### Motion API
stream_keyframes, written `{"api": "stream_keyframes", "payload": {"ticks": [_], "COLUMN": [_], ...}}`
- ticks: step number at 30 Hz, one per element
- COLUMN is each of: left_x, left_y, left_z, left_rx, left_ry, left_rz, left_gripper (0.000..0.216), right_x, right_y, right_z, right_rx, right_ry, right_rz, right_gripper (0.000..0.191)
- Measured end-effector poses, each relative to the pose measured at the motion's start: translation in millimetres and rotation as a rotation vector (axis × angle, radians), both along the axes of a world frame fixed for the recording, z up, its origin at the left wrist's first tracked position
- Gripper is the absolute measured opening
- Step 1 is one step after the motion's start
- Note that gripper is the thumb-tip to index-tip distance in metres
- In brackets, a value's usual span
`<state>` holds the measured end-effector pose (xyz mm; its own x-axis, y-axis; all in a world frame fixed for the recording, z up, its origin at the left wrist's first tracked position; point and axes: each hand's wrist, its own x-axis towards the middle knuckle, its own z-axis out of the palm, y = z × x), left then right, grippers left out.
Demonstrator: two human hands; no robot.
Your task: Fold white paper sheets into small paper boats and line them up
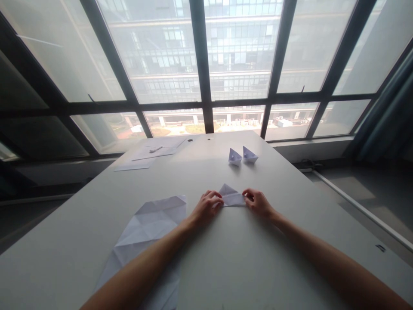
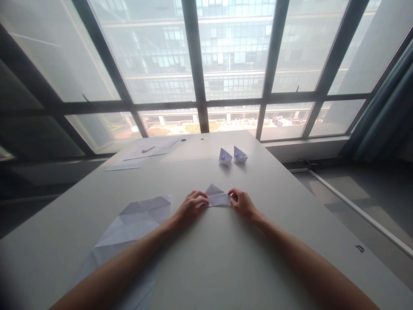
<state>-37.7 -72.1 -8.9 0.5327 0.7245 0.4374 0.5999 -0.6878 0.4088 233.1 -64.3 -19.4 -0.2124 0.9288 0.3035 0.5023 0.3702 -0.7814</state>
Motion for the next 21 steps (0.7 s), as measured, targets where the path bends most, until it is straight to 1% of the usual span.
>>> {"api": "stream_keyframes", "payload": {"ticks": [4,7,11,15,18,21], "left_x": [0.7,0.4,0.1,-0.4,-0.9,-1.4], "left_y": [0.3,0.7,1.4,2.1,0.9,-1.9], "left_z": [0.5,0.4,0.5,-2.2,-3.8,-1.0], "left_rx": [-0.040,-0.060,-0.079,-0.112,-0.151,-0.162], "left_ry": [-0.024,-0.070,-0.080,-0.143,-0.165,-0.129], "left_rz": [-0.015,-0.041,-0.067,-0.067,-0.135,-0.218], "left_gripper": [0.020,0.022,0.022,0.021,0.020,0.019], "right_x": [1.9,4.1,6.1,5.7,4.1,1.9], "right_y": [-1.6,-3.3,-5.1,-8.3,-11.4,-13.8], "right_z": [-0.1,1.0,3.2,10.9,17.8,20.3], "right_rx": [0.100,0.185,0.216,0.238,0.259,0.275], "right_ry": [-0.193,-0.279,-0.352,-0.496,-0.593,-0.621], "right_rz": [-0.032,-0.036,-0.047,-0.022,-0.022,-0.002], "right_gripper": [0.018,0.017,0.017,0.019,0.021,0.020]}}
